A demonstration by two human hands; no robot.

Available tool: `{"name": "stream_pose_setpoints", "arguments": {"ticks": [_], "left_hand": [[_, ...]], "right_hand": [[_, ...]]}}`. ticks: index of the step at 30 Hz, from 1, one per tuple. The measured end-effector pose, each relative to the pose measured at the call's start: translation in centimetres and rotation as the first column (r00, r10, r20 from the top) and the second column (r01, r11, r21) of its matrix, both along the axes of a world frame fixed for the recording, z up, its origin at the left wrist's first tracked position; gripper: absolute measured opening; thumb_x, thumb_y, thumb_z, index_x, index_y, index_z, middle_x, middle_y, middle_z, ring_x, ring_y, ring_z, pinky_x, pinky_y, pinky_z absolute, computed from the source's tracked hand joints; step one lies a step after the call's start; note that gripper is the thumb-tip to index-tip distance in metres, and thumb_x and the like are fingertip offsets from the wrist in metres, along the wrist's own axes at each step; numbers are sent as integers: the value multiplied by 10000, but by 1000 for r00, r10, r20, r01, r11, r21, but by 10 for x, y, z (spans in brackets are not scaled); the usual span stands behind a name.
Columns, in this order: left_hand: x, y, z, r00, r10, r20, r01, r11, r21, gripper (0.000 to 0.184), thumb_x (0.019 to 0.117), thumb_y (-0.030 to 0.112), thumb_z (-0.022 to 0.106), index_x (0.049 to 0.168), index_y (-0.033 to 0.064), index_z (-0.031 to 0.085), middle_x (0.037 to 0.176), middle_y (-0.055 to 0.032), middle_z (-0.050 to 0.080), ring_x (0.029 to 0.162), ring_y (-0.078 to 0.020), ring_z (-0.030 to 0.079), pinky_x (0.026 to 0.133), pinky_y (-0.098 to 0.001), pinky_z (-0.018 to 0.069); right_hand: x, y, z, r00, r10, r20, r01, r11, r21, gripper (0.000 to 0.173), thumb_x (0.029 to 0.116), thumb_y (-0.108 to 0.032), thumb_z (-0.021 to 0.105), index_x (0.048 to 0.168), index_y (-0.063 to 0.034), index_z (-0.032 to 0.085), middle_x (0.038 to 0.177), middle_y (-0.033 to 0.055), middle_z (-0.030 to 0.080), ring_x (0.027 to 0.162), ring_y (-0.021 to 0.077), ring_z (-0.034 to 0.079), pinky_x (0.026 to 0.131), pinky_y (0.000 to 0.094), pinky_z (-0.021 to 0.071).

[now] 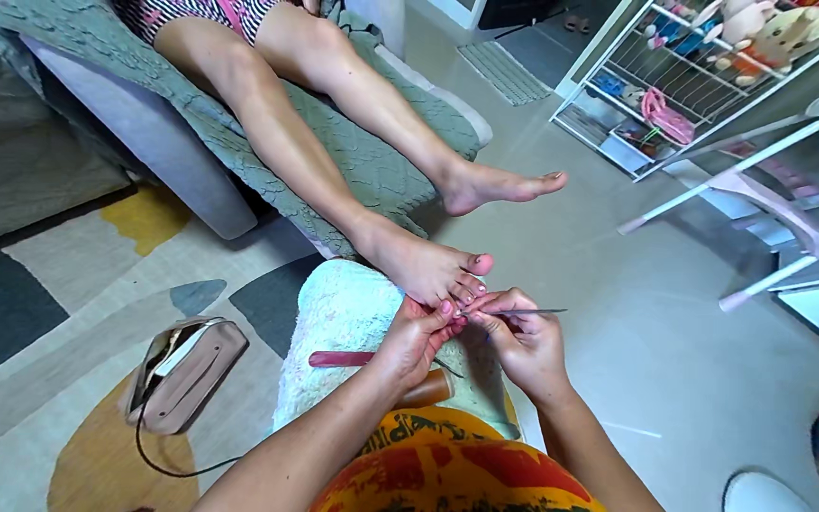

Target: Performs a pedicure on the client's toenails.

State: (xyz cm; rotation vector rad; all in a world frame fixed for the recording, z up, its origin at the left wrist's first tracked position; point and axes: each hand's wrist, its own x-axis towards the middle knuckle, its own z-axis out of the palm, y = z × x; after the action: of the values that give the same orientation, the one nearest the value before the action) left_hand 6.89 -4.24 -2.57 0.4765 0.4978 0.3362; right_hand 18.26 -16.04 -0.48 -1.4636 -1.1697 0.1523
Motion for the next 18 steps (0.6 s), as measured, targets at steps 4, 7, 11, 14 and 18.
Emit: {"name": "stream_pose_setpoints", "arguments": {"ticks": [4, 7, 11, 14, 18], "left_hand": [[1, 0, -1, 1000, 6, -7, -6, 1000, -4, 277, 980, -71, 580, 1204, 26, 450, 961, -119, 669, 830, -188, 712, 814, -328, 614], [1, -1, -1, 1000, 2, 0, -2, 1000, -2, 287, 981, -73, 575, 1215, 28, 443, 970, -120, 671, 843, -195, 714, 821, -334, 613], [1, -1, 0, 1000, 10, 3, -10, 1000, 1, 286, 982, -79, 568, 1216, 24, 442, 973, -120, 667, 841, -189, 711, 826, -331, 612], [2, -1, -1, 1000, 14, 6, -14, 1000, 9, 259, 987, -67, 570, 1200, 21, 453, 967, -115, 663, 844, -189, 707, 827, -334, 610], [1, -1, -1, 1000, 9, 12, -9, 1000, 13, 299, 982, -77, 570, 1229, 26, 437, 982, -120, 674, 869, -200, 716, 845, -345, 610]], "right_hand": [[0, 3, -3, 997, -35, 61, 34, 999, 12, 34, 896, 4, 697, 927, -11, 692, 945, 40, 749, 871, 57, 718, 765, 196, 609], [-1, 0, -2, 997, -17, 81, 15, 1000, 14, 34, 908, 8, 693, 934, -12, 686, 967, 48, 745, 900, 71, 719, 786, 203, 611], [-2, 0, -2, 988, -22, 155, 24, 1000, -9, 5, 925, -12, 678, 928, -10, 682, 968, 60, 741, 907, 71, 716, 795, 202, 606], [-1, 2, -5, 987, -54, 150, 52, 998, 21, 13, 925, -25, 688, 934, -16, 689, 965, 50, 745, 908, 69, 717, 795, 205, 609], [-4, -2, -5, 995, -39, 93, 37, 999, 22, 15, 928, -15, 683, 939, -15, 674, 982, 54, 748, 902, 71, 720, 783, 203, 611]]}}
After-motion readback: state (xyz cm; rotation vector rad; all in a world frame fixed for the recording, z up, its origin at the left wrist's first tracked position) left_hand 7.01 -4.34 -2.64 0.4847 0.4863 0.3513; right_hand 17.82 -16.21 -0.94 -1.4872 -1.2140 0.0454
